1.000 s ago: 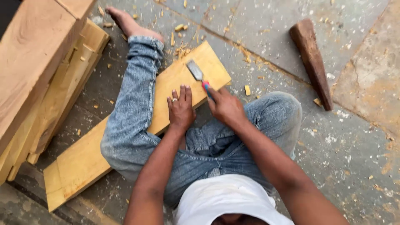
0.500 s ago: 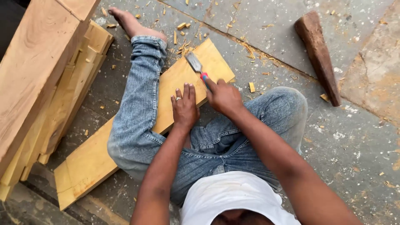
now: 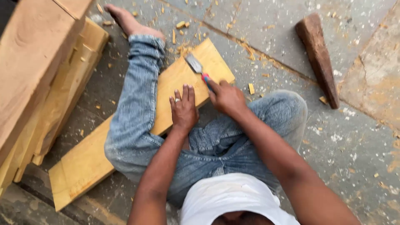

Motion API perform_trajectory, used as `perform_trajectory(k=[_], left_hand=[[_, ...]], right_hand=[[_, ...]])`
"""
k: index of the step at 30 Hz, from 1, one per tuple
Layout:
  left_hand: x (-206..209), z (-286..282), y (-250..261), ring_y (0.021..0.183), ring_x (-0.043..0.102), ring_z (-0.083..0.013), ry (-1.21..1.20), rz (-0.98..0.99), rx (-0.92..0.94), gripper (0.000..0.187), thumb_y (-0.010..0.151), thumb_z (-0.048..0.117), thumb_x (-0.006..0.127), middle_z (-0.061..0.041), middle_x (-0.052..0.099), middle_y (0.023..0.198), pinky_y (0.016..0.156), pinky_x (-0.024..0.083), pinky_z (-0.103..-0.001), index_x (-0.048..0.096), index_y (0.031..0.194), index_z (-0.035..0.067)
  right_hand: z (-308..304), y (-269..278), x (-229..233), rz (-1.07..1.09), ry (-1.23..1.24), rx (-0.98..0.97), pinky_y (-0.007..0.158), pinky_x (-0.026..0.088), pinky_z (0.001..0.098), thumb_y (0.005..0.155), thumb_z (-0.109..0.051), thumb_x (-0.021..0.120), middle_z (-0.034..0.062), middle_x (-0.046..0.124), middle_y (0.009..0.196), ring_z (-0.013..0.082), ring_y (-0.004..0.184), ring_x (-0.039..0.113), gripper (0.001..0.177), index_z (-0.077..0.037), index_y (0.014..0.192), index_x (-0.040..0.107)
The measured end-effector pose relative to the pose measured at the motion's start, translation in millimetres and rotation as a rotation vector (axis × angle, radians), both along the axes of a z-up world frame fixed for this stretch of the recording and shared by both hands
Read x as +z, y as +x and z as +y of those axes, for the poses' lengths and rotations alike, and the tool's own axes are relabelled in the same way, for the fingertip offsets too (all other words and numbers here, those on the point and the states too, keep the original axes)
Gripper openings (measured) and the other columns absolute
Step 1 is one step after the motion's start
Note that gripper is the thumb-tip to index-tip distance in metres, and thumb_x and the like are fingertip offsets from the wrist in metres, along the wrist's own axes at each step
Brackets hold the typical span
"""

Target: Working with wood pieces using a chisel and adhesives while seated on the ground.

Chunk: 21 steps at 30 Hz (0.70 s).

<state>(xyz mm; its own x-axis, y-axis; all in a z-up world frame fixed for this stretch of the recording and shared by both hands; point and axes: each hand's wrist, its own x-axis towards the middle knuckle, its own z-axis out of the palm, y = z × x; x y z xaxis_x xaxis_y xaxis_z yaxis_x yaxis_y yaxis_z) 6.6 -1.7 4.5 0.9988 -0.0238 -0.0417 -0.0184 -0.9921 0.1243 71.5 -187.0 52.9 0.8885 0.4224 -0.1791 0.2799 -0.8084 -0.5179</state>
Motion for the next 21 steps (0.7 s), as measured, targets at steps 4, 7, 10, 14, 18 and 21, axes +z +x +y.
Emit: perform_trajectory(k=[4,7,10,14,18,21], left_hand=[[4.8,-0.6,-1.1,0.134,0.048,-0.0502,-0.003,-0.031,-0.010,0.089,0.073,0.016,0.080,-0.019,0.043,0.156,0.107,0.039,-0.068,0.040,0.151,0.003],[-0.2,3.2,12.2,0.133,0.048,-0.0502,-0.010,-0.047,-0.002,0.089,0.072,0.016,0.080,-0.019,0.043,0.155,0.107,0.038,-0.067,0.041,0.151,0.003],[-0.8,3.6,-1.1,0.134,0.049,-0.0497,0.001,-0.040,-0.005,0.086,0.075,0.015,0.079,-0.019,0.043,0.156,0.108,0.039,-0.067,0.041,0.152,0.002],[8.2,-4.0,2.3,0.134,0.048,-0.0501,-0.003,-0.010,-0.009,0.088,0.072,0.015,0.079,-0.020,0.042,0.156,0.106,0.039,-0.067,0.040,0.150,0.002],[1.6,-0.5,-1.9,0.133,0.048,-0.0506,-0.004,0.003,0.001,0.089,0.071,0.015,0.079,-0.020,0.042,0.155,0.106,0.039,-0.067,0.040,0.150,0.002],[-2.0,2.7,-2.5,0.133,0.049,-0.0504,0.027,-0.053,-0.019,0.086,0.077,0.016,0.079,-0.020,0.043,0.156,0.106,0.039,-0.067,0.040,0.152,0.002]], right_hand=[[4.4,4.3,9.0,-0.029,-0.015,0.009,0.070,0.057,0.0533,0.097,-0.035,0.061,0.0182,0.065,0.099,0.0414,0.080,0.069,0.051,-0.026,0.146,0.054],[-1.7,1.8,14.8,-0.019,-0.010,0.011,0.069,0.056,0.0535,0.093,-0.035,0.062,0.0189,0.064,0.095,0.0414,0.079,0.068,0.055,-0.027,0.147,0.054],[-3.4,-6.8,12.3,-0.012,0.022,-0.001,0.069,0.056,0.0538,0.094,-0.035,0.062,0.0178,0.065,0.095,0.0415,0.079,0.068,0.053,-0.026,0.146,0.055],[-12.6,-15.2,11.9,-0.099,0.074,-0.004,0.063,0.055,0.0555,0.089,-0.035,0.065,0.0212,0.065,0.106,0.0448,0.073,0.067,0.053,-0.025,0.141,0.059],[6.2,5.7,-0.7,-0.040,0.011,-0.011,0.063,0.055,0.0558,0.094,-0.035,0.061,0.0187,0.065,0.094,0.0428,0.075,0.068,0.050,-0.025,0.143,0.057],[13.9,10.4,-3.0,-0.112,0.042,0.010,0.068,0.056,0.0547,0.097,-0.035,0.062,0.0181,0.066,0.096,0.0416,0.076,0.069,0.047,-0.022,0.143,0.058]])
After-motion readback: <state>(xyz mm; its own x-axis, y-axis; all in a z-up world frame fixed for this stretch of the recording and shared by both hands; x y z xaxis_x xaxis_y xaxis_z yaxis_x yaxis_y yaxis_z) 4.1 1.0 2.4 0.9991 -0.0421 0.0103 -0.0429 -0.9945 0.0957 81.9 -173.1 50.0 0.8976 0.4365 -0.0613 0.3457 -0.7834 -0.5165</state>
